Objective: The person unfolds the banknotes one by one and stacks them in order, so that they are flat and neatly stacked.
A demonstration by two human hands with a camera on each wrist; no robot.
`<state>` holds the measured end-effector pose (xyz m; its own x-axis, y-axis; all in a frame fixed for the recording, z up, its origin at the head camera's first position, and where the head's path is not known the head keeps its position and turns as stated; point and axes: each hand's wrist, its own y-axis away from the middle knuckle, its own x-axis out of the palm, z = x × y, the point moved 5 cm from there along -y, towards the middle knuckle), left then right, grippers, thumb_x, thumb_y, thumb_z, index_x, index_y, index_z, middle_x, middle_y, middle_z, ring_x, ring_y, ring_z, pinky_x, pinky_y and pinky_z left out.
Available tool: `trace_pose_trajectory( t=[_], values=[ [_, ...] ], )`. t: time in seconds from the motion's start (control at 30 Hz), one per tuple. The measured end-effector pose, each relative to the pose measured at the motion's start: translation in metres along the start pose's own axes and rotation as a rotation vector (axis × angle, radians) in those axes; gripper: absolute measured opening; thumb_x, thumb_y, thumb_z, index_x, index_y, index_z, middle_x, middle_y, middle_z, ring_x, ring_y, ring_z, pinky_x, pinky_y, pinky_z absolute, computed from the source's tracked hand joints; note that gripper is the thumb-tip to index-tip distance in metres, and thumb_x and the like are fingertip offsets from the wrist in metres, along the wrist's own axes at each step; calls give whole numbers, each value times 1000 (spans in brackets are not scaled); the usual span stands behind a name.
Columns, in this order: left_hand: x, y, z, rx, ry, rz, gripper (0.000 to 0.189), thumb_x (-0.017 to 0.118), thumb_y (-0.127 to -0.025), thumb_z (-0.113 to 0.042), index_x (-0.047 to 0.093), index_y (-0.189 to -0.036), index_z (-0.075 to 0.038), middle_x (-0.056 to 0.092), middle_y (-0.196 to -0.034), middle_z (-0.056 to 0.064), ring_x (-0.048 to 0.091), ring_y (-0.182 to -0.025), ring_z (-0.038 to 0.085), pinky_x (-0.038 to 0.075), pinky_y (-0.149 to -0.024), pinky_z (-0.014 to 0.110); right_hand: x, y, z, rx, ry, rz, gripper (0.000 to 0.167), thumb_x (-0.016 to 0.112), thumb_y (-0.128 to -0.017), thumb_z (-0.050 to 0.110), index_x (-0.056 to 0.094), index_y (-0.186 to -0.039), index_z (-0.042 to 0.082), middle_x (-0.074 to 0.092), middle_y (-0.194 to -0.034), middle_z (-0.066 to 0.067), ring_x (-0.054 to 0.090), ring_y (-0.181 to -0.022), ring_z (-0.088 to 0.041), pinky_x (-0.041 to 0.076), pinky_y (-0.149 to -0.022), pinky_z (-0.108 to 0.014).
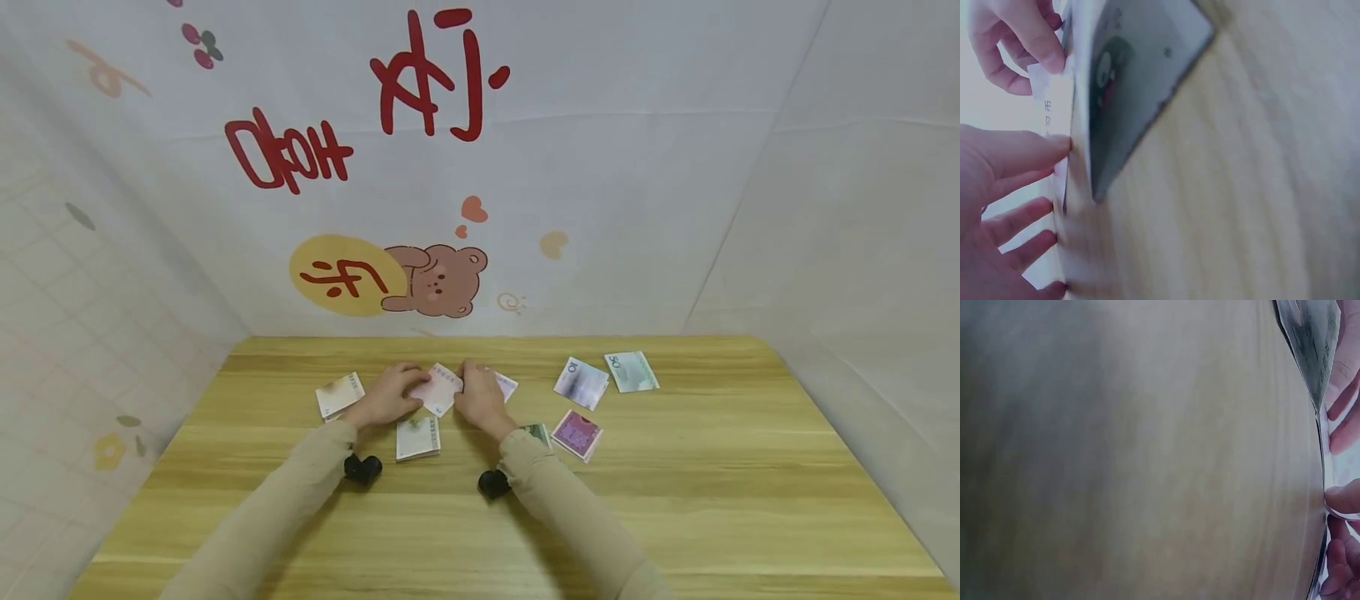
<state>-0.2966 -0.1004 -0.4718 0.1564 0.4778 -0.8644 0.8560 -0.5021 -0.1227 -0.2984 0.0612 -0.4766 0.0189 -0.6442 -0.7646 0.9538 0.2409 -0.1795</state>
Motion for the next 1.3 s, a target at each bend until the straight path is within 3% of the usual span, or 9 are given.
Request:
trace_pose_trajectory(
  t=[0.1, 0.23, 0.4, 0.6, 0.7, 0.83, 0.97, 1.1, 1.3],
  values=[
    [1, -3, -2, -1, 34, 5, 34, 72, -79, 2, 65, -113, 4, 55, -124, 24, 50, -117, 40, 38, -100, 50, 1, 1, 1, 3, -13, -17, 25, 71, -79, -2, 58, -101, -1, 57, -78, -5, 52, -70, -18, 45, -63, -33],
    [1, -4, -1, -10, 113, 12, 35, 72, -77, 8, 65, -112, 6, 58, -119, 23, 52, -115, 38, 40, -100, 48, 2, 2, 4, -18, -127, -46, 23, 66, -82, -7, 57, -102, -1, 61, -84, -10, 59, -76, -22, 49, -68, -34],
    [-1, -3, 6, -65, 319, -40, 33, 66, -82, 11, 63, -115, 6, 60, -116, 19, 54, -112, 34, 42, -98, 46, 4, 2, 5, 40, -367, -43, 23, 61, -84, -10, 56, -105, -3, 61, -94, -15, 64, -81, -24, 55, -67, -34],
    [-7, -1, 9, -160, 538, -111, 26, 58, -86, 14, 64, -109, 4, 62, -111, 17, 58, -101, 33, 49, -84, 39, -1, 7, 4, 166, -685, -32, 28, 57, -84, -16, 54, -111, -11, 54, -95, -17, 61, -71, -27, 57, -66, -43],
    [-10, 1, 7, -206, 628, -146, 25, 57, -86, 15, 65, -108, 5, 61, -112, 18, 59, -97, 31, 50, -76, 30, -5, 13, 1, 159, -720, -45, 29, 57, -84, -16, 54, -112, -12, 53, -95, -18, 61, -73, -27, 57, -68, -44],
    [-9, 3, 1, -216, 695, -146, 25, 58, -86, 16, 66, -108, 5, 60, -115, 19, 61, -93, 28, 49, -71, 25, -9, 25, -6, 110, -705, -55, 27, 58, -83, -16, 54, -110, -13, 56, -97, -22, 60, -77, -24, 57, -65, -39],
    [-4, 8, -8, -212, 758, -136, 26, 57, -86, 17, 65, -108, 7, 60, -115, 21, 62, -89, 26, 49, -69, 25, -8, 40, -14, 105, -768, 16, 33, 58, -85, -14, 49, -116, -13, 58, -94, -25, 62, -78, -27, 57, -66, -38],
    [3, 12, -16, -216, 822, -166, 25, 57, -85, 17, 64, -109, 10, 59, -113, 23, 61, -88, 25, 49, -69, 23, -9, 53, -18, 129, -844, 99, 46, 58, -86, -13, 40, -129, -10, 62, -91, -25, 63, -76, -25, 57, -68, -36],
    [12, 18, -30, -268, 935, -201, 26, 60, -85, 15, 63, -110, 10, 59, -108, 21, 61, -88, 21, 49, -70, 21, -23, 65, -18, 145, -937, 120, 54, 57, -86, -11, 36, -135, -8, 64, -93, -19, 62, -76, -17, 55, -67, -30]
  ],
)
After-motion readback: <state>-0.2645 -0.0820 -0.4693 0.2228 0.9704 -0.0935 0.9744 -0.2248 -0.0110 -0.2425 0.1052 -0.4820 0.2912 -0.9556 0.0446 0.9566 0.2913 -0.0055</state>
